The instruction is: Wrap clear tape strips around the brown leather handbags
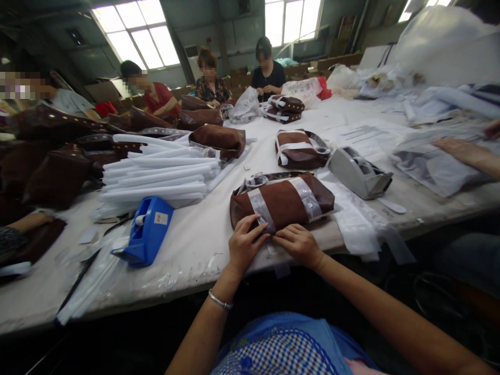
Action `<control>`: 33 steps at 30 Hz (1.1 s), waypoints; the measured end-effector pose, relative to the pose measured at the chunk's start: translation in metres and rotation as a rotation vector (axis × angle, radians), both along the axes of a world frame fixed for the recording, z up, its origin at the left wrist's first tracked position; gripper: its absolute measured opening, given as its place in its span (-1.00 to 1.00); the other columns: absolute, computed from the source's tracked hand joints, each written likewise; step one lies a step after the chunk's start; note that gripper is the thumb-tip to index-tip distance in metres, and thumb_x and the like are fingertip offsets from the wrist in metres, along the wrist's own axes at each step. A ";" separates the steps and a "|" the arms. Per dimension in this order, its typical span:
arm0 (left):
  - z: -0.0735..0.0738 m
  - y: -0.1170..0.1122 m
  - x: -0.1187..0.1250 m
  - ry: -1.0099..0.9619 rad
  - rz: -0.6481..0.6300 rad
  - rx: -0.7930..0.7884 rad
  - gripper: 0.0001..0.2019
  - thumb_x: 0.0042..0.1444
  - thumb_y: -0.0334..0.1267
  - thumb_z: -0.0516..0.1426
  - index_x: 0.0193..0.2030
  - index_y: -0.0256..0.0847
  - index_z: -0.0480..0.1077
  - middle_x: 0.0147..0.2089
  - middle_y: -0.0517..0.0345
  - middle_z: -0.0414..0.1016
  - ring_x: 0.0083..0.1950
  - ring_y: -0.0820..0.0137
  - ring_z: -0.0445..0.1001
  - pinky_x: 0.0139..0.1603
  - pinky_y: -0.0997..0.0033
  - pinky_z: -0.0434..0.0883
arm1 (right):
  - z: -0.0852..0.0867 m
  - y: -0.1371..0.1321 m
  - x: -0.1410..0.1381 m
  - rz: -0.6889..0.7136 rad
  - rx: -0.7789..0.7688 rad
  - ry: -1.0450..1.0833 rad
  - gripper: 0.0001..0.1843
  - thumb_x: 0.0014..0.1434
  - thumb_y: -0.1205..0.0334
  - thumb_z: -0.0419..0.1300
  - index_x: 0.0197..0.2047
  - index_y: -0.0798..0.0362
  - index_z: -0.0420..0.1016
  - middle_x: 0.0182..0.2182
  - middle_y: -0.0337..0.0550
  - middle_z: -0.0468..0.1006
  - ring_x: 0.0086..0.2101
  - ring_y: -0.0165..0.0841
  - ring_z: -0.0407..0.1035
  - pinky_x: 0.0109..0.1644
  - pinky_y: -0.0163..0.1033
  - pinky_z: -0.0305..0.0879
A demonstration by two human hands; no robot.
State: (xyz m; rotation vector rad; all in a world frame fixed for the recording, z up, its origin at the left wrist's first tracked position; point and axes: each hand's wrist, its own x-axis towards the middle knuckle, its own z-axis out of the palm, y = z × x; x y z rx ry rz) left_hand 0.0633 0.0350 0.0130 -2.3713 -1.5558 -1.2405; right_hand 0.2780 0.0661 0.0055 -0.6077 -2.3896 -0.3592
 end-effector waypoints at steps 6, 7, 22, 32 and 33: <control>-0.006 -0.001 0.000 0.138 -0.018 0.062 -0.64 0.28 -0.36 0.14 0.19 -0.03 0.43 0.02 0.10 0.52 0.06 0.30 0.45 0.31 0.10 0.37 | -0.002 -0.015 0.019 0.006 -0.126 0.034 -0.76 0.31 0.39 0.14 -0.04 0.00 0.58 -0.20 -0.12 0.65 -0.24 -0.30 0.46 -0.06 -0.12 0.37; -0.005 -0.001 0.001 0.145 -0.019 0.068 -0.64 0.28 -0.37 0.13 0.18 -0.04 0.43 0.00 0.11 0.52 0.04 0.31 0.45 0.32 0.11 0.37 | -0.003 -0.020 0.025 0.012 -0.154 0.049 -0.70 0.31 0.41 0.13 0.04 0.00 0.54 -0.14 -0.10 0.65 -0.18 -0.29 0.48 0.01 -0.09 0.39; -0.007 -0.004 0.007 0.182 0.036 0.107 -0.78 0.28 -0.39 0.11 0.02 -0.10 0.45 -0.15 0.14 0.55 -0.05 0.32 0.49 0.31 0.11 0.36 | -0.028 -0.041 0.020 0.219 -0.180 0.109 -0.54 0.31 0.52 -0.02 0.19 0.07 0.44 0.04 -0.02 0.61 0.14 -0.26 0.42 0.21 -0.01 0.43; -0.006 -0.003 0.011 0.244 0.054 0.129 -0.79 0.31 -0.40 0.07 -0.03 -0.07 0.47 -0.09 0.16 0.56 -0.07 0.35 0.48 0.31 0.10 0.35 | 0.001 -0.039 0.019 0.253 -0.190 0.135 -0.65 0.32 0.49 0.06 0.07 0.06 0.53 -0.07 -0.08 0.66 -0.05 -0.32 0.55 0.11 -0.09 0.51; -0.006 -0.003 0.011 0.248 0.049 0.122 -0.79 0.31 -0.39 0.06 -0.03 -0.07 0.47 -0.09 0.15 0.56 -0.06 0.34 0.48 0.31 0.09 0.35 | 0.007 -0.034 0.018 0.259 -0.188 0.141 -0.66 0.33 0.48 0.06 0.06 0.05 0.53 -0.07 -0.09 0.67 -0.06 -0.33 0.56 0.11 -0.09 0.50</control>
